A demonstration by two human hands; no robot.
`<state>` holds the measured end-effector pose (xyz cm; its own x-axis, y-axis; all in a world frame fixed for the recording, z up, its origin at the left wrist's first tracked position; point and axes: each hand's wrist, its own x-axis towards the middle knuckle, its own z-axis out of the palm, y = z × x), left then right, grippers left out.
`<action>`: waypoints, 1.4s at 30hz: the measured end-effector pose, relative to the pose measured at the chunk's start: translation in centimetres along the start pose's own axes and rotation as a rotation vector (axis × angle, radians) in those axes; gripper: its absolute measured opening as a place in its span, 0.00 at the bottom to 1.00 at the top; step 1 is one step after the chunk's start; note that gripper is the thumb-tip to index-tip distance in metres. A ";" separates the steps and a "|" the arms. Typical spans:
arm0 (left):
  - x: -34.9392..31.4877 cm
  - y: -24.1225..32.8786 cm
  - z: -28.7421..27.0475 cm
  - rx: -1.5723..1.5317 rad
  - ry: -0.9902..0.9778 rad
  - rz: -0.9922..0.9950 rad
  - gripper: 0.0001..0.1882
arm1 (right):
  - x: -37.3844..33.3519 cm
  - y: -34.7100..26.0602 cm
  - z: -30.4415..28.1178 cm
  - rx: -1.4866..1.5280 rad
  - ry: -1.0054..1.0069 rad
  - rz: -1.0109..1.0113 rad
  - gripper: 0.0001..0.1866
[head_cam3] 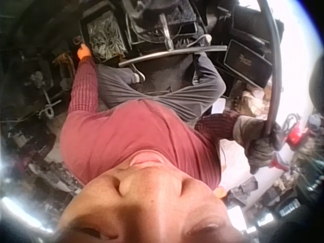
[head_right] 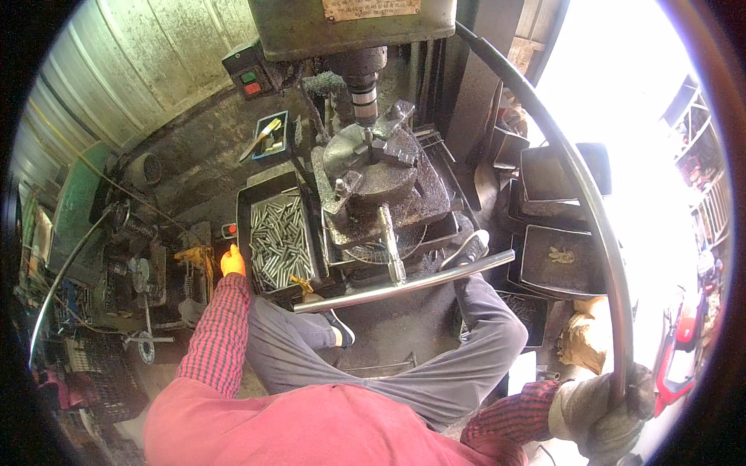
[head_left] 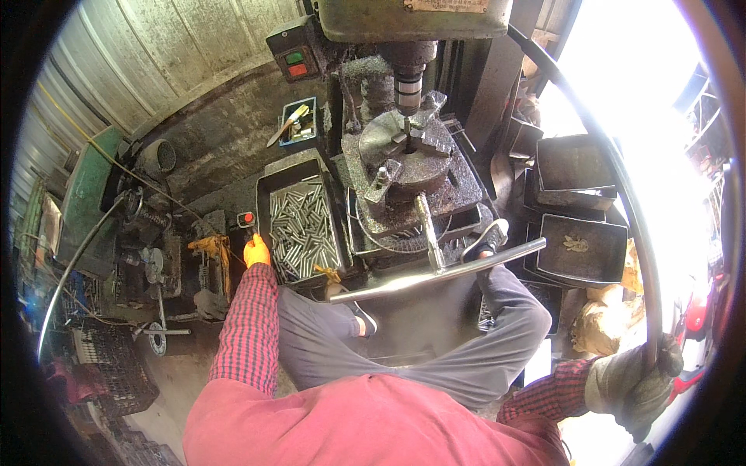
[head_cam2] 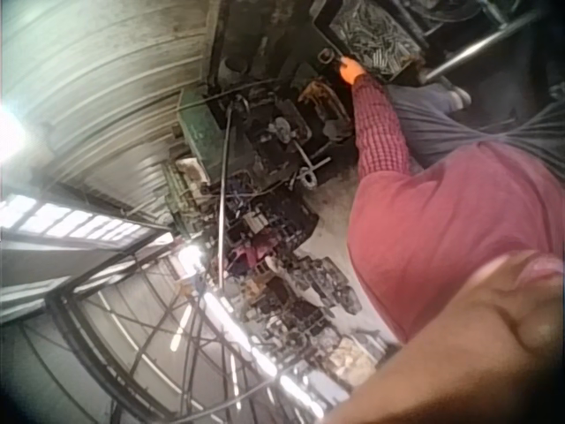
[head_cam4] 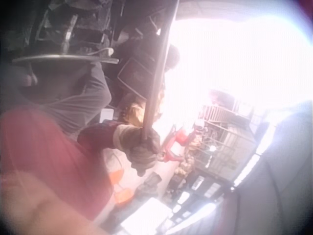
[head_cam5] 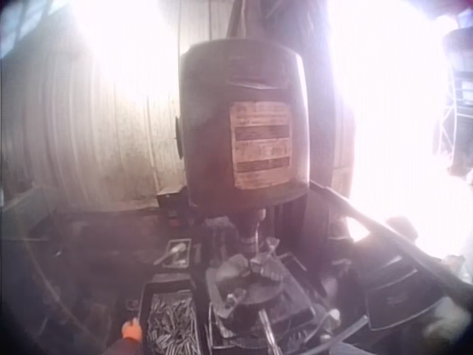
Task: The person walks through a workshop and sits at a drill press. They repeatedly pick small metal rods from a tray, place them under the drill, operate the machine, and remove the processed rods.
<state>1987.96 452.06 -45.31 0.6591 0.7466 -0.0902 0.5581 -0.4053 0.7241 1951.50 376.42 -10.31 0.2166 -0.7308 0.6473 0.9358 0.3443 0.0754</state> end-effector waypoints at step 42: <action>-0.3 0.5 -0.5 0.075 0.005 0.006 0.29 | -5.2 4.9 1.3 2.224 0.213 1.028 0.11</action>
<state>1987.78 451.87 -44.56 0.6602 0.7465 -0.0826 0.5906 -0.4480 0.6713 1954.55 382.67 -12.31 0.3519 0.0082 0.9360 -0.9172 0.2027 0.3430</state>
